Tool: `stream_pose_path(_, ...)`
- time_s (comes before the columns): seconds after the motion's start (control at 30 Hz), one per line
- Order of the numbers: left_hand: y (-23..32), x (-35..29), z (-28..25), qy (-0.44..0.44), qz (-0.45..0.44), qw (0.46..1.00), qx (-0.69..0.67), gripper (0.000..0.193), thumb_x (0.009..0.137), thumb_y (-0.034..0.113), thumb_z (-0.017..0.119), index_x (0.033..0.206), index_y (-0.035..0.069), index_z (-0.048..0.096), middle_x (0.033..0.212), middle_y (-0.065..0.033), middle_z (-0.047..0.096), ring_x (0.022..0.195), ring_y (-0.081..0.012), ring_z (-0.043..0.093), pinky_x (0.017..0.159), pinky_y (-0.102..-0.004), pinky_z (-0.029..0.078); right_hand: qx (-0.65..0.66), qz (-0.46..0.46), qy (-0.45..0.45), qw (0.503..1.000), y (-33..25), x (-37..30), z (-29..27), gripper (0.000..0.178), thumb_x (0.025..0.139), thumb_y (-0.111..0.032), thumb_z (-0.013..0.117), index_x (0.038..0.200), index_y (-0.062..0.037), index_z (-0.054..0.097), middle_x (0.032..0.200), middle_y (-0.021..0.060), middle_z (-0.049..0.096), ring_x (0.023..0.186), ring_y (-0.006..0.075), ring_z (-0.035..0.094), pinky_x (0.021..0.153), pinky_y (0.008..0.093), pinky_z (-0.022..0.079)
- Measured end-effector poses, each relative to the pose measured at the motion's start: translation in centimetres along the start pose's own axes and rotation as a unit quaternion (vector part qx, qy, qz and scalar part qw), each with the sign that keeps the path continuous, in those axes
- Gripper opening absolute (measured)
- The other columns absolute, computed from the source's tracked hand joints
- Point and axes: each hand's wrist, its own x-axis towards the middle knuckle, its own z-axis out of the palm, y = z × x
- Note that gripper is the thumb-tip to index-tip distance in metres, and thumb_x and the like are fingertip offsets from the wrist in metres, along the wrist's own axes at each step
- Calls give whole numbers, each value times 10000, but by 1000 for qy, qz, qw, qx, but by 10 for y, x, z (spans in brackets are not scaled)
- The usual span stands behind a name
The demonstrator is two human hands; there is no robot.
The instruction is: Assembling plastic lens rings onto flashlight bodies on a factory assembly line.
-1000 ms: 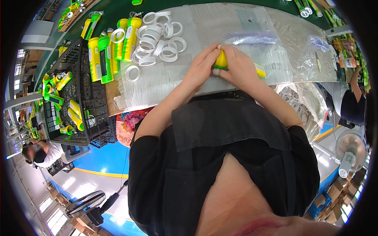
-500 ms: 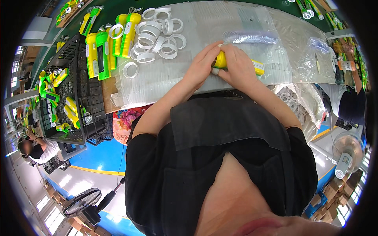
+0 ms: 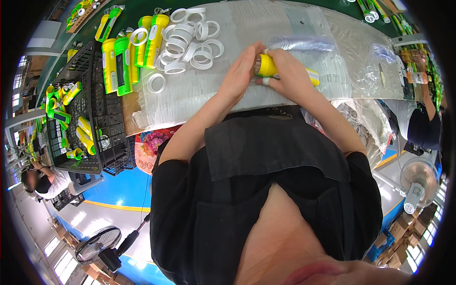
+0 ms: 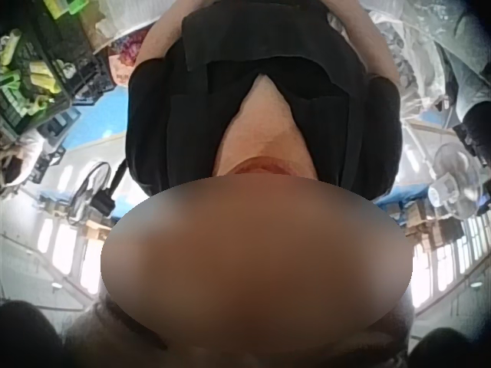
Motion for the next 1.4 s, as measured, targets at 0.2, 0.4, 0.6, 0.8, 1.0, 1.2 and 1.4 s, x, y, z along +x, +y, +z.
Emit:
stream_pose_path(0.2, -4, -2, -6, 42, 91, 983, 151, 609, 1051, 422, 320, 1439, -46, 343, 1498, -175, 360, 1427, -263, 281, 1167, -358, 204, -51, -29, -20, 998, 10, 2, -11, 615, 775, -333, 754, 1215, -4, 477, 1066, 183, 586, 944, 372, 595, 781, 438, 492)
stream_pose_path(0.4, -2, -2, -10, 55, 107, 966, 229, 547, 1039, 369, 411, 1420, -24, 391, 1473, -169, 404, 1395, -256, 344, 1147, -357, 249, -77, -4, -3, 997, 5, 10, -27, 660, 778, -344, 756, 1244, 9, 448, 1095, 185, 563, 934, 386, 591, 769, 435, 497)
stream_pose_path(0.6, 0, -16, -21, 31, 219, 830, 512, 698, 822, 332, 736, 1358, -5, 443, 1390, -225, 458, 1298, -382, 432, 1062, -412, 372, -99, -2, 143, 985, -6, -11, -62, 678, 770, -368, 755, 1246, 23, 472, 1070, 175, 563, 961, 349, 577, 786, 411, 492)
stream_pose_path(0.8, -3, -10, -20, -9, 254, 761, 597, 740, 741, 287, 801, 1338, 9, 466, 1351, -203, 489, 1247, -378, 469, 1031, -434, 397, -100, 39, -14, 994, 30, -46, -28, 649, 769, -319, 756, 1263, -7, 472, 1089, 179, 538, 938, 377, 574, 781, 424, 483)
stream_pose_path(1.0, -1, -1, -2, -18, 281, 772, 570, 673, 792, 281, 770, 1342, 23, 480, 1339, -191, 509, 1219, -359, 494, 1014, -423, 407, -70, 66, 1, 995, 22, -47, -36, 659, 797, -335, 742, 1287, -17, 438, 1044, 172, 546, 906, 373, 593, 741, 432, 497)
stream_pose_path(1.2, -14, 19, 12, -34, 321, 798, 509, 504, 911, 270, 629, 1308, -6, 485, 1256, -200, 569, 1111, -393, 555, 941, -440, 443, 9, 41, 27, 999, 7, -37, -45, 641, 840, -340, 716, 1298, -14, 408, 1079, 180, 568, 947, 384, 606, 774, 425, 507)
stream_pose_path(1.4, 4, 15, 16, -22, 150, 918, 366, 366, 1008, 248, 516, 1296, 22, 517, 968, -102, 688, 899, -180, 640, 796, -285, 488, 201, 118, 36, 972, -2, -27, -48, 653, 875, -358, 700, 1323, -8, 378, 1168, 178, 589, 1027, 331, 620, 869, 387, 495)
